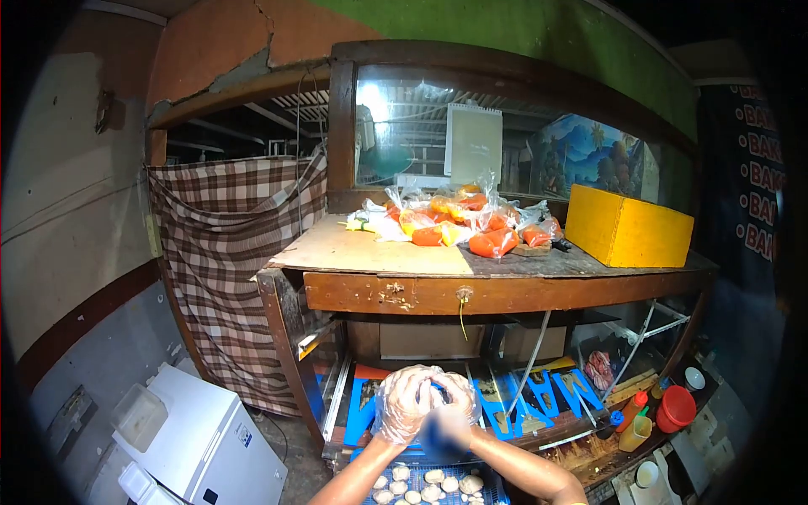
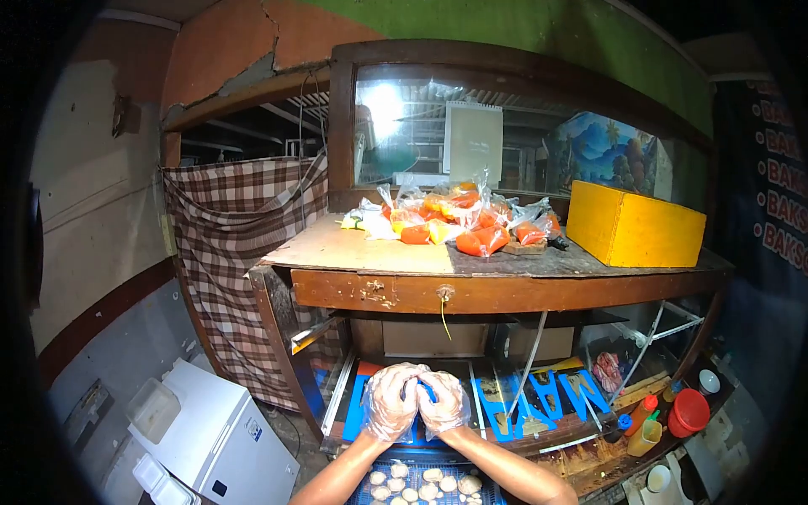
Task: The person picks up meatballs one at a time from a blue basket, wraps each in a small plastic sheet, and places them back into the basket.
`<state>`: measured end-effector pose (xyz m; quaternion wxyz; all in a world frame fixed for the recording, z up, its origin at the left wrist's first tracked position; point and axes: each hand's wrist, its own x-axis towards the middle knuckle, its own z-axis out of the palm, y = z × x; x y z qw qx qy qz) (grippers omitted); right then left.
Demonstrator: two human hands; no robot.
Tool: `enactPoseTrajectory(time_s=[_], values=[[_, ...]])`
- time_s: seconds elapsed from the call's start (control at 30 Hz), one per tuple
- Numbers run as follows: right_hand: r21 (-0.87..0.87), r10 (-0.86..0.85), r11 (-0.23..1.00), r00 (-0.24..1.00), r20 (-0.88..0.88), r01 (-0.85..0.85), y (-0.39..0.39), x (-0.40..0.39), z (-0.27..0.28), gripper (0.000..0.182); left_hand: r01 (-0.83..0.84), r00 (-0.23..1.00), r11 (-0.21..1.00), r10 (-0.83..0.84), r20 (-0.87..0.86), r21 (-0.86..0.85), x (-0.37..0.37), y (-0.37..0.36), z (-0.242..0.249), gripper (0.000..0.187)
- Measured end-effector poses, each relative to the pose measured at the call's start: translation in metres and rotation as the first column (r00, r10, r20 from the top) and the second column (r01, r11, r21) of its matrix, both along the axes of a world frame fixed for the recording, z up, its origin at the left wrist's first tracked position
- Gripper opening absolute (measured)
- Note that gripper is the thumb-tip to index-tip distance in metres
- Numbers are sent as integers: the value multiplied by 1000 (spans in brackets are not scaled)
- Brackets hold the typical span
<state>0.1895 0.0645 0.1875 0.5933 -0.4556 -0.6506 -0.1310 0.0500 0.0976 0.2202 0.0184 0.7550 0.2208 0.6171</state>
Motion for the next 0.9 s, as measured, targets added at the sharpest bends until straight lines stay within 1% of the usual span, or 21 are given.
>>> enactPoseTrajectory(time_s=[0.13,0.27,0.37,0.43,0.53,0.57,0.67,0.77,0.87,0.9], values=[[-3,35,999,999,0,-35,-19,-7,-6,28,12,1000,999,-12,-5,-45,-9,-21,-9,14],[-7,59,998,998,-31,-59,-38,-16,-18,28,-22,998,998,18,-57,-66,-20,-48,-14,15],[-87,65,994,996,-59,-70,-56,-23,-23,26,-40,994,996,31,-103,-84,-28,-61,-25,16],[-101,69,992,995,-68,-75,-63,-27,-34,25,-47,991,994,35,-127,-97,-32,-70,-32,20],[-150,56,987,996,-68,-66,-72,-28,-59,22,-37,989,989,16,-148,-143,-39,-83,-47,22],[-153,81,984,992,-93,-94,-73,-27,-72,22,-48,992,985,28,-124,-165,-38,-87,-54,13],[-186,115,972,983,-141,-140,-80,-29,-94,21,-67,991,976,42,-126,-205,-39,-95,-78,13],[-247,98,961,987,-130,-128,-87,-31,-118,20,-71,988,970,37,-148,-232,-44,-99,-105,13],[-276,88,954,989,-117,-117,-94,-32,-132,20,-77,983,961,28,-183,-264,-48,-104,-117,13],[-299,110,944,988,-111,-139,-97,-31,-137,20,-78,979,954,20,-202,-288,-50,-107,-122,13]])
